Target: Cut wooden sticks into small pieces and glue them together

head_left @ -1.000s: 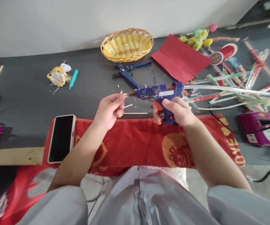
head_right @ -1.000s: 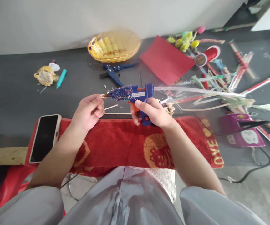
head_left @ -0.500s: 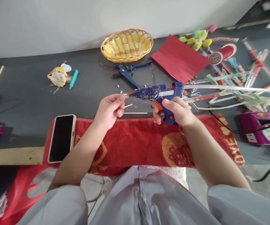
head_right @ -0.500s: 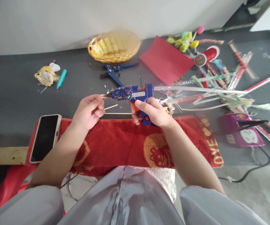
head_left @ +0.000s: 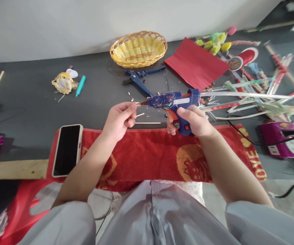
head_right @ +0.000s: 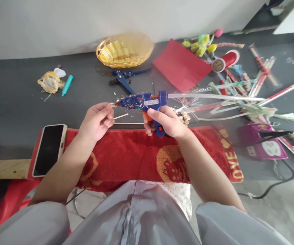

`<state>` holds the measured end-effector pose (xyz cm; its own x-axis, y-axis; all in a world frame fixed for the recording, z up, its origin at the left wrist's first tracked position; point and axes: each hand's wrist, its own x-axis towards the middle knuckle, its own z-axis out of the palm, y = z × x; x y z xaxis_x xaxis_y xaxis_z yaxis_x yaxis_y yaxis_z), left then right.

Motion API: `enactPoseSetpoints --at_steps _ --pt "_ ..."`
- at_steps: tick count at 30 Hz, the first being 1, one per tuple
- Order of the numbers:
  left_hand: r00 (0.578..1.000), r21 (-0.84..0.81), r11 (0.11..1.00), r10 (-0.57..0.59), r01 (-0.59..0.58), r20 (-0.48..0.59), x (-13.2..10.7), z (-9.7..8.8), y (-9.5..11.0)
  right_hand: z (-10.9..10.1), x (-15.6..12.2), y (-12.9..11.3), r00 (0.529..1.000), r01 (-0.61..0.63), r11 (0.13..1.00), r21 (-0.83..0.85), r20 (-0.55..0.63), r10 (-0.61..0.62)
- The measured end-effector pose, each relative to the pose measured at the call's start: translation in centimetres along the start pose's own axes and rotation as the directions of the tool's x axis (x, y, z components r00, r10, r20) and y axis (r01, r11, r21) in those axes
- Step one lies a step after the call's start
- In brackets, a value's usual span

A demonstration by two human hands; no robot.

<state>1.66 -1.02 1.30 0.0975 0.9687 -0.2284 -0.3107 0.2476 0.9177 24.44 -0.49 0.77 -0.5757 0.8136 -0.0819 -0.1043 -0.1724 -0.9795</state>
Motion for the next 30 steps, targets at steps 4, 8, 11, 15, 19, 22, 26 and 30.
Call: enactPoseSetpoints --at_steps 4,8,11,15,19,22,26,30 --pt "1.000 0.009 1.000 0.000 0.000 -0.003 0.08 -0.06 -0.06 -0.05 0.01 0.10 1.000 0.003 1.000 0.003 0.004 -0.003" --pt "1.000 0.019 1.000 0.000 0.001 -0.008 0.05 -0.02 0.02 -0.16 0.03 0.21 1.000 0.020 1.000 0.009 0.021 -0.020" --pt "1.000 0.016 1.000 0.000 0.000 -0.010 -0.02 0.05 0.10 -0.19 0.00 0.15 0.999 0.028 1.000 0.010 0.022 -0.028" --pt "1.000 0.020 1.000 0.005 -0.004 -0.012 -0.03 0.03 0.05 -0.12 -0.09 -0.03 1.000 0.022 1.000 -0.003 0.005 -0.022" --pt "1.000 0.029 1.000 0.004 -0.004 -0.014 0.00 -0.05 -0.02 -0.03 -0.10 -0.15 1.000 0.003 1.000 -0.013 -0.010 -0.003" --pt "1.000 0.033 0.999 0.002 -0.002 -0.014 0.03 -0.03 0.01 -0.02 -0.04 -0.14 1.000 -0.005 1.000 -0.012 -0.012 0.004" --pt "1.000 0.024 1.000 0.003 -0.003 -0.015 0.06 0.01 0.06 -0.05 -0.04 -0.08 1.000 0.007 1.000 0.003 -0.006 -0.007" --pt "1.000 0.004 1.000 0.006 -0.006 -0.014 0.04 0.04 0.07 -0.05 -0.07 -0.12 1.000 -0.002 1.000 -0.001 -0.015 0.002"
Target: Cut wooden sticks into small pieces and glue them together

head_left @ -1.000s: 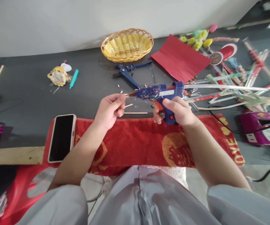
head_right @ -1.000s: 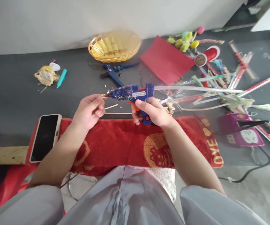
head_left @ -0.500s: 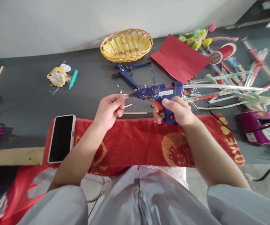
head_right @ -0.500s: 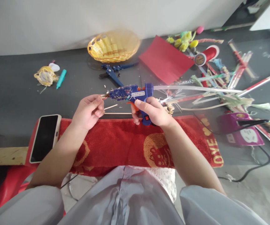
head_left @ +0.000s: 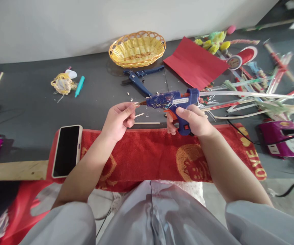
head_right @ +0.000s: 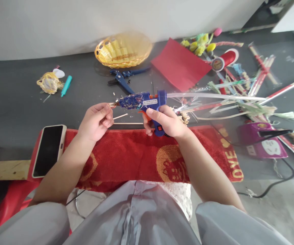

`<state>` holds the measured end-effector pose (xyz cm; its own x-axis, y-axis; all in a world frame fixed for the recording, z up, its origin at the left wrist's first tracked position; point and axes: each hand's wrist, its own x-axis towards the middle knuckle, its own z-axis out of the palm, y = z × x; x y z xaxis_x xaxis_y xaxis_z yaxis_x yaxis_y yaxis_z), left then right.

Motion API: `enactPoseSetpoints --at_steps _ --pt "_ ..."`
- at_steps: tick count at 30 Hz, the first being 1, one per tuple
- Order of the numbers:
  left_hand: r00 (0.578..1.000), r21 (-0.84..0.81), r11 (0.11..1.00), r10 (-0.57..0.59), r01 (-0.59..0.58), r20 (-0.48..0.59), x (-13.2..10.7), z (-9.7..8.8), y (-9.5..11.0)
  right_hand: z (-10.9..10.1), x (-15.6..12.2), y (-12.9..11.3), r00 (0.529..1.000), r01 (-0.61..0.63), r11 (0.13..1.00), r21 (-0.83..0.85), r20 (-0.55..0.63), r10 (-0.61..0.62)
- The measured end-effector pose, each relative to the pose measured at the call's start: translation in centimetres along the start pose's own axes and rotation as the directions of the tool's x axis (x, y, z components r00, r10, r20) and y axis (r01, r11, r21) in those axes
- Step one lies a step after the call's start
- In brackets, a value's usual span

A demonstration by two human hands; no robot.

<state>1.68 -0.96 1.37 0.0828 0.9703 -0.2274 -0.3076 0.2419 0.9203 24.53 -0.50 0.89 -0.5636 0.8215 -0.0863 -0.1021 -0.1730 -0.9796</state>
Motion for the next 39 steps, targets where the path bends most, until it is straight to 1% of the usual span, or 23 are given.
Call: enactPoseSetpoints --at_steps 7,13,19,27,30,32,34,36,38,39 --pt "1.000 -0.019 1.000 0.008 -0.008 -0.003 0.0 -0.1 0.0 0.0 0.1 0.1 1.000 0.022 1.000 0.021 0.018 -0.023" --pt "1.000 -0.002 1.000 0.010 -0.010 -0.013 0.0 0.0 0.1 -0.2 -0.1 0.2 0.999 0.028 0.999 0.026 0.025 -0.029" --pt "1.000 -0.007 1.000 0.013 -0.013 0.010 0.1 0.0 0.1 -0.2 0.0 0.3 0.998 0.043 0.999 0.013 0.042 -0.043" --pt "1.000 0.005 1.000 0.026 -0.026 -0.008 0.0 -0.1 0.1 -0.1 0.0 -0.1 0.999 0.033 0.999 0.018 0.023 -0.033" --pt "0.999 0.008 0.999 0.032 -0.032 -0.044 0.1 -0.1 0.1 -0.2 -0.1 -0.2 0.999 0.036 0.999 0.014 0.005 -0.036" --pt "0.996 0.009 0.999 0.043 -0.043 -0.075 0.2 -0.2 0.1 -0.4 -0.1 -0.2 0.998 0.051 0.999 -0.003 -0.039 -0.051" --pt "0.993 0.007 0.998 0.062 -0.062 -0.099 0.3 -0.3 0.1 -0.8 -0.1 -0.2 0.990 0.075 0.995 -0.059 -0.116 -0.082" --pt "0.990 0.001 0.997 0.078 -0.079 -0.114 0.4 -0.4 0.0 -1.3 -0.1 -0.1 0.967 0.095 0.978 -0.185 -0.215 -0.135" --pt "0.989 -0.001 0.996 0.089 -0.089 -0.119 0.5 -0.5 -0.2 -2.0 -0.1 0.0 0.924 0.088 0.918 -0.387 -0.312 -0.220" --pt "0.989 0.001 0.996 0.093 -0.093 -0.118 0.5 -0.5 -0.2 -2.3 -0.1 0.0 0.898 0.066 0.860 -0.506 -0.345 -0.272"
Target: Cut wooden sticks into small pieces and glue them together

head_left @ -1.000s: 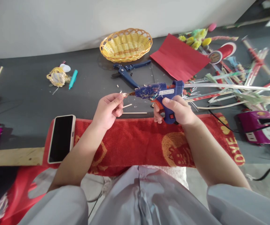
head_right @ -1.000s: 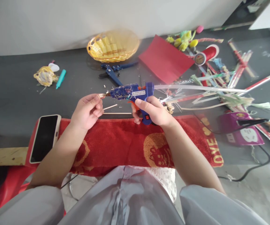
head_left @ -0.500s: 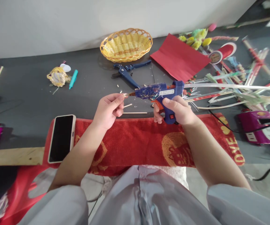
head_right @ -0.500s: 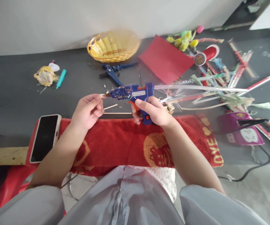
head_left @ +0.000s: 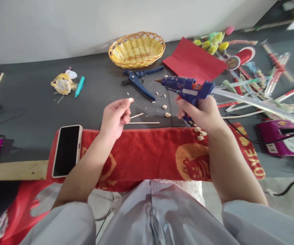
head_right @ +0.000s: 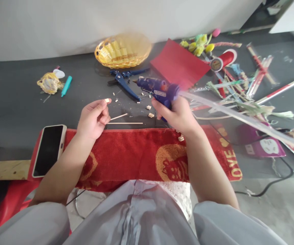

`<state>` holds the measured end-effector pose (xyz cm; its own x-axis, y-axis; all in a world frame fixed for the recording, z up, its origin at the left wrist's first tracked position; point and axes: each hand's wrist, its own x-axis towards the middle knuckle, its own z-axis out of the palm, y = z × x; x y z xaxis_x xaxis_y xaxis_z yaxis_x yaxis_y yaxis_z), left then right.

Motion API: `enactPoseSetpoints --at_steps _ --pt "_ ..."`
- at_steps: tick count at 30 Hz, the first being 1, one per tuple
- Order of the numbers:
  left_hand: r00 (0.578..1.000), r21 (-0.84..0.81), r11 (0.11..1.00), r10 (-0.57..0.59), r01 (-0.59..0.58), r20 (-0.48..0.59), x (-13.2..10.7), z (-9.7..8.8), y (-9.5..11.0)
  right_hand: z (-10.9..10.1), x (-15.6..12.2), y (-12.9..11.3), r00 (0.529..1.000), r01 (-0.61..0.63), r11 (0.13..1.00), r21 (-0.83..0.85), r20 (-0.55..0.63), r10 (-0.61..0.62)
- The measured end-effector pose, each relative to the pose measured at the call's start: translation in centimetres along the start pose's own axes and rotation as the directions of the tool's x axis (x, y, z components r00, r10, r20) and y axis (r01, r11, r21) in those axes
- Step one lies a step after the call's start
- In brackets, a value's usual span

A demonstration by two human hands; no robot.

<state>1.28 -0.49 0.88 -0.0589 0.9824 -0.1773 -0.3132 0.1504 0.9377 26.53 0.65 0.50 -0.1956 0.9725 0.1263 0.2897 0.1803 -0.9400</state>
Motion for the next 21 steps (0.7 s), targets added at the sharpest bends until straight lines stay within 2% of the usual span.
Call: enactPoseSetpoints --at_steps 3,5,8,12,15,17,21 --pt "1.000 0.010 1.000 0.006 -0.006 0.007 0.1 -0.1 -0.2 -0.6 0.3 0.3 0.990 0.024 0.932 -0.361 -0.123 -0.074" --pt "1.000 0.015 1.000 0.006 -0.006 0.006 0.1 -0.1 -0.2 -0.9 0.4 0.4 0.990 -0.009 0.859 -0.511 -0.126 -0.065" --pt "1.000 0.021 1.000 0.001 -0.001 0.003 0.1 -0.1 -0.3 -1.2 0.7 0.8 0.995 -0.032 0.759 -0.650 -0.092 -0.036" --pt "1.000 0.027 1.000 0.001 -0.001 0.000 0.2 -0.1 -0.4 -1.5 0.9 1.6 0.999 -0.031 0.614 -0.789 -0.047 -0.010" --pt "1.000 0.023 1.000 0.003 -0.003 -0.001 0.2 -0.2 -0.5 -1.7 0.9 1.9 1.000 -0.018 0.538 -0.843 -0.010 0.019" --pt "1.000 0.014 1.000 0.004 -0.004 0.002 0.3 -0.2 -0.5 -1.8 0.8 2.0 0.999 -0.015 0.508 -0.861 0.004 0.037" --pt "1.000 0.002 1.000 0.013 -0.013 0.008 0.3 -0.2 -0.5 -2.1 0.6 2.1 0.998 -0.011 0.503 -0.864 0.025 0.066"
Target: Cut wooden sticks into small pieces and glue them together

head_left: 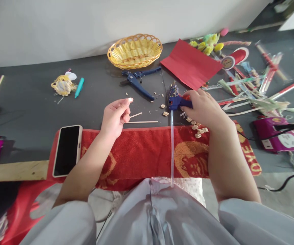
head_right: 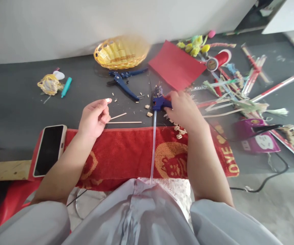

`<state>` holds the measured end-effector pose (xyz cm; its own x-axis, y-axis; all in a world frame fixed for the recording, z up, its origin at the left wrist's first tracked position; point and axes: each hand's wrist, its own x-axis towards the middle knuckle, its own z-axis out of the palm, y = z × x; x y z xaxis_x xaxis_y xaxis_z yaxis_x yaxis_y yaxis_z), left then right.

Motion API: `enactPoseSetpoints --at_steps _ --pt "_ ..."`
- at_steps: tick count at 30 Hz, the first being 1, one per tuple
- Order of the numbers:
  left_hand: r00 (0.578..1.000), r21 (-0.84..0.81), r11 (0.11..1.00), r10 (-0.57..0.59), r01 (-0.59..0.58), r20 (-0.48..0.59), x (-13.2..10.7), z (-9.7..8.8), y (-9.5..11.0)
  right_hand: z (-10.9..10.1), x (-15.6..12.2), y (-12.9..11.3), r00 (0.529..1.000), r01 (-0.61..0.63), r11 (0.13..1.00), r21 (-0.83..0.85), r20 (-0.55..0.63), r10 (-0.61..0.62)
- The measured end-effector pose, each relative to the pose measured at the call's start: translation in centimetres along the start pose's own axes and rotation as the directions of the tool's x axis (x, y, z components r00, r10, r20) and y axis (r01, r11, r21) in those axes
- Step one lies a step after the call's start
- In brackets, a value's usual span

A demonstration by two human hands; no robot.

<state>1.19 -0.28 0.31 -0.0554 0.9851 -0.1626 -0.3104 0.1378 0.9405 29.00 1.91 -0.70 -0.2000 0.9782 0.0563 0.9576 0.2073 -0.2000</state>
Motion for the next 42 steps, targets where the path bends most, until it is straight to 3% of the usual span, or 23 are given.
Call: enactPoseSetpoints --at_steps 4,7,12,16,23,33,36,38,40,42 --pt "1.000 -0.010 1.000 -0.001 0.001 -0.004 0.1 0.0 0.0 -0.5 -0.4 -0.3 1.000 0.006 0.999 -0.042 -0.030 -0.007" --pt "1.000 -0.023 1.000 -0.003 0.003 -0.011 0.1 0.0 0.0 -1.3 -0.4 -2.2 0.997 0.025 0.997 -0.068 -0.072 -0.030" --pt "1.000 -0.025 1.000 0.002 -0.003 -0.024 0.0 0.0 0.1 -1.6 0.6 -7.0 0.988 0.140 0.986 -0.092 0.085 -0.133" --pt "0.999 -0.035 0.999 0.006 -0.007 -0.032 0.0 0.0 0.2 -0.7 2.0 -9.3 0.972 0.206 0.952 -0.227 0.161 -0.172" --pt "0.999 -0.050 0.999 -0.012 0.010 -0.037 -0.1 0.2 0.5 0.5 3.5 -9.5 0.960 0.255 0.900 -0.355 0.202 -0.192" --pt "1.000 -0.022 1.000 -0.010 0.009 -0.029 -0.3 0.2 0.5 1.3 4.3 -8.9 0.958 0.270 0.901 -0.339 0.192 -0.215" --pt "1.000 -0.021 1.000 -0.003 0.002 -0.025 -0.3 0.2 0.5 1.3 4.3 -8.7 0.957 0.275 0.922 -0.271 0.167 -0.237" --pt "1.000 -0.021 1.000 0.004 -0.005 -0.019 -0.3 0.2 0.4 1.1 4.1 -8.4 0.959 0.274 0.952 -0.135 0.107 -0.261" --pt "1.000 -0.015 1.000 0.018 -0.018 -0.006 -0.3 0.2 0.4 0.8 3.6 -8.1 0.958 0.284 0.954 0.096 0.013 -0.286" --pt "1.000 0.003 1.000 0.025 -0.025 0.007 -0.5 0.3 0.3 0.5 2.9 -7.9 0.959 0.278 0.871 0.406 -0.069 -0.274"
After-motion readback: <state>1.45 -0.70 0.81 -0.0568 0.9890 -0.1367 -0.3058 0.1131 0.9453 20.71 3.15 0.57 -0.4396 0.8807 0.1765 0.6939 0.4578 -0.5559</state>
